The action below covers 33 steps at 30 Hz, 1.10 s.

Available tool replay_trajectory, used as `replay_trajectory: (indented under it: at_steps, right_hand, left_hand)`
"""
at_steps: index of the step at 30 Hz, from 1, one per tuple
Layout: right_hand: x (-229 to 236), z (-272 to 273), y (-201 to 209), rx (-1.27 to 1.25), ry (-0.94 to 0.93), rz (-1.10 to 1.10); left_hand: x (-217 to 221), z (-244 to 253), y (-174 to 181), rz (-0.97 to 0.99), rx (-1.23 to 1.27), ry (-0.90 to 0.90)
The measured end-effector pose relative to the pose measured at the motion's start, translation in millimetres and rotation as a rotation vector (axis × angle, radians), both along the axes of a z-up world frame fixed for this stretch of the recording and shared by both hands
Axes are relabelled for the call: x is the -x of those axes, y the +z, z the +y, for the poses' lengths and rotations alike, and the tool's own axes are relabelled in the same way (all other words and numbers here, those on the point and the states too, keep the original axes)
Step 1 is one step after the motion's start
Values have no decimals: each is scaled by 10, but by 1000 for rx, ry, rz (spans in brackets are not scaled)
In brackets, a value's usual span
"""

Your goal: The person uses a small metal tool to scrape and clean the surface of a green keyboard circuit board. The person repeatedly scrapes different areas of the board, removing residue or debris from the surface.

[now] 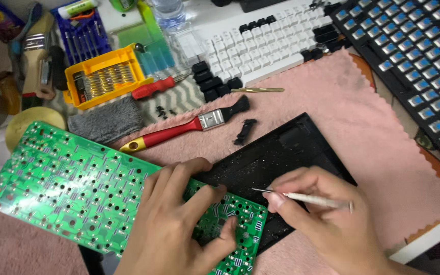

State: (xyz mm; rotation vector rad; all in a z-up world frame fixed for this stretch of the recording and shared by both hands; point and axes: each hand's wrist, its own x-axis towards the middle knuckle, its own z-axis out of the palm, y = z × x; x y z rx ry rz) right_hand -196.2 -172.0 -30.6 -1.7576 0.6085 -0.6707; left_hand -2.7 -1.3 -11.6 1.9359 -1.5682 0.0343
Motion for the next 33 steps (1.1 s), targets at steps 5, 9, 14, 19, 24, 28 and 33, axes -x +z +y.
replay_trajectory:
  at_steps: [5,9,14,19,24,28,33]
  right_hand:
    - [16,96,-25,75,35,-49]
    - [-35,112,25,238,19,41]
    - [-82,79,30,317,42,65]
    - [-104,49,52,351,48,160]
    - [-81,-17,28,351,98,219]
    - [-76,12,112,209,1,273]
    - [-39,-66,168,154,30,303]
  left_hand:
    - [-11,1,-6,27,-1,-13]
    - [-29,7,3,29,-34,-12]
    - [-45,-1,10,39,-63,-15]
    - [-56,-6,-5,42,-66,-18]
    - [-53,-8,-1,33,-76,-6]
    - [-56,-12,4,36,-79,-5]
    - [-64,-11,7,27,-68,-4]
